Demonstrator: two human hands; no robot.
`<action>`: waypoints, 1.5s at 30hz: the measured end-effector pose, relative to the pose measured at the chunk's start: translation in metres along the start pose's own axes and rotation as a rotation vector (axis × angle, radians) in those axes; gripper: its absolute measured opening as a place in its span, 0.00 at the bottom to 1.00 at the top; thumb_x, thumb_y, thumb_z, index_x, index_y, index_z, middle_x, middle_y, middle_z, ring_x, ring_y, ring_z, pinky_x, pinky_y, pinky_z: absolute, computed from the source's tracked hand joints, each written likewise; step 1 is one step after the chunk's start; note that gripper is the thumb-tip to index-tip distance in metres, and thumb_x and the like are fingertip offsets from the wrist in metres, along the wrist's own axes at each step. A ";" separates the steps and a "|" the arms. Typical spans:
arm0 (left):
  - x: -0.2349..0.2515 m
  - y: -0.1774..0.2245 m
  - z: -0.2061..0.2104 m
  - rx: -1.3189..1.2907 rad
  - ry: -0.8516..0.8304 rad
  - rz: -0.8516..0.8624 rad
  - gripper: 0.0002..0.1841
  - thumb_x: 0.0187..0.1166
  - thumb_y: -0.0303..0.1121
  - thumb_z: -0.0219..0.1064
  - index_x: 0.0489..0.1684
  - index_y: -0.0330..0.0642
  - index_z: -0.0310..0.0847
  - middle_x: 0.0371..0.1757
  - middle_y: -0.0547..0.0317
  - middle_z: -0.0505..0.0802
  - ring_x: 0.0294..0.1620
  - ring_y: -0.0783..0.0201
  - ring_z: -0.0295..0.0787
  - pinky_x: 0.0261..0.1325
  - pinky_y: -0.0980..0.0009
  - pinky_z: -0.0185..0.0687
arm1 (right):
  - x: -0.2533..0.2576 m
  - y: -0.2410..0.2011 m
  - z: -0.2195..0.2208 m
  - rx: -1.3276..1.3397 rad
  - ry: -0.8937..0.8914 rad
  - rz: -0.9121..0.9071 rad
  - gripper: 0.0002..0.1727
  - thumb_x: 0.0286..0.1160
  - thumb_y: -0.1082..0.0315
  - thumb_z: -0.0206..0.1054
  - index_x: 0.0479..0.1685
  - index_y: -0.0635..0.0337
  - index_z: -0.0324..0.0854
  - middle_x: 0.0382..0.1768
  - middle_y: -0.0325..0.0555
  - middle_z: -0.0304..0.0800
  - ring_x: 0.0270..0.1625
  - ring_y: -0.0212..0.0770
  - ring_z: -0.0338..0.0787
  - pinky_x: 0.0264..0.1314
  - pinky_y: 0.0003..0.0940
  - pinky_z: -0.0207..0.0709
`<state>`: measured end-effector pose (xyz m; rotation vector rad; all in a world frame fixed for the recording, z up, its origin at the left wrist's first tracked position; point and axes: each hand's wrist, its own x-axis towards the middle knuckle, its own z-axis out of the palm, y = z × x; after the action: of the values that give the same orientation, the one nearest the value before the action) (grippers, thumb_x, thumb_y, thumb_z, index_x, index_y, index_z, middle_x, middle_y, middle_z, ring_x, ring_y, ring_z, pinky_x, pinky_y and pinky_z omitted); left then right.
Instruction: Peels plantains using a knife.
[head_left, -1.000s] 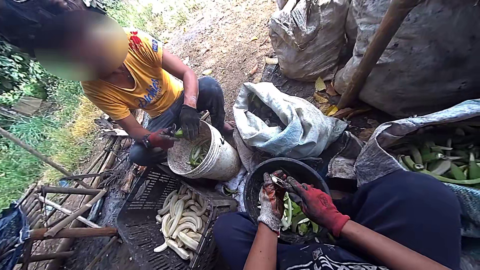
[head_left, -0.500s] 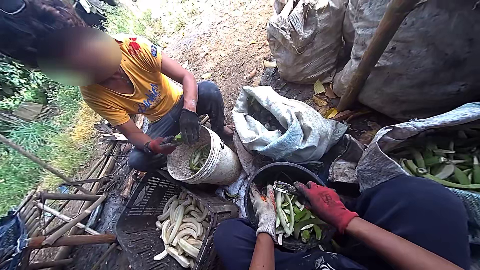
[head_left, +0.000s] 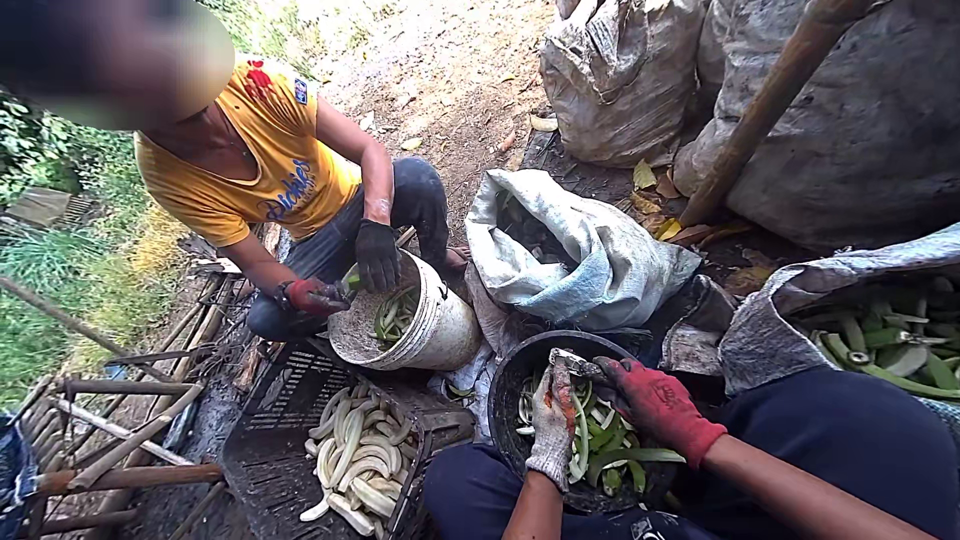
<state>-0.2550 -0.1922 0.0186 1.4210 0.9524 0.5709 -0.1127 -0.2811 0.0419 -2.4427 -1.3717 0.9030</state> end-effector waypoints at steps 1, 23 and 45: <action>-0.001 0.001 0.000 -0.039 0.050 -0.044 0.22 0.92 0.31 0.48 0.74 0.20 0.72 0.68 0.35 0.86 0.70 0.64 0.83 0.78 0.70 0.71 | 0.000 -0.001 0.001 -0.016 0.032 -0.001 0.32 0.81 0.58 0.69 0.84 0.54 0.72 0.65 0.71 0.84 0.62 0.72 0.88 0.57 0.67 0.80; 0.040 0.022 -0.033 0.334 -0.055 -0.163 0.20 0.88 0.37 0.61 0.74 0.39 0.78 0.56 0.46 0.93 0.46 0.58 0.96 0.54 0.59 0.94 | 0.081 0.052 -0.037 0.798 0.194 0.009 0.19 0.80 0.63 0.69 0.66 0.63 0.79 0.37 0.50 0.87 0.30 0.41 0.84 0.36 0.45 0.82; 0.329 0.030 0.061 0.993 0.284 -0.459 0.74 0.50 0.65 0.83 0.97 0.48 0.31 0.94 0.37 0.48 0.89 0.36 0.56 0.78 0.34 0.65 | 0.281 0.026 -0.073 0.440 0.022 0.114 0.27 0.92 0.56 0.58 0.79 0.67 0.71 0.71 0.69 0.83 0.76 0.64 0.82 0.80 0.63 0.68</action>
<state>-0.0237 0.0465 -0.0270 1.8976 1.8823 -0.1012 0.0564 -0.0547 -0.0276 -2.1958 -0.9118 1.0676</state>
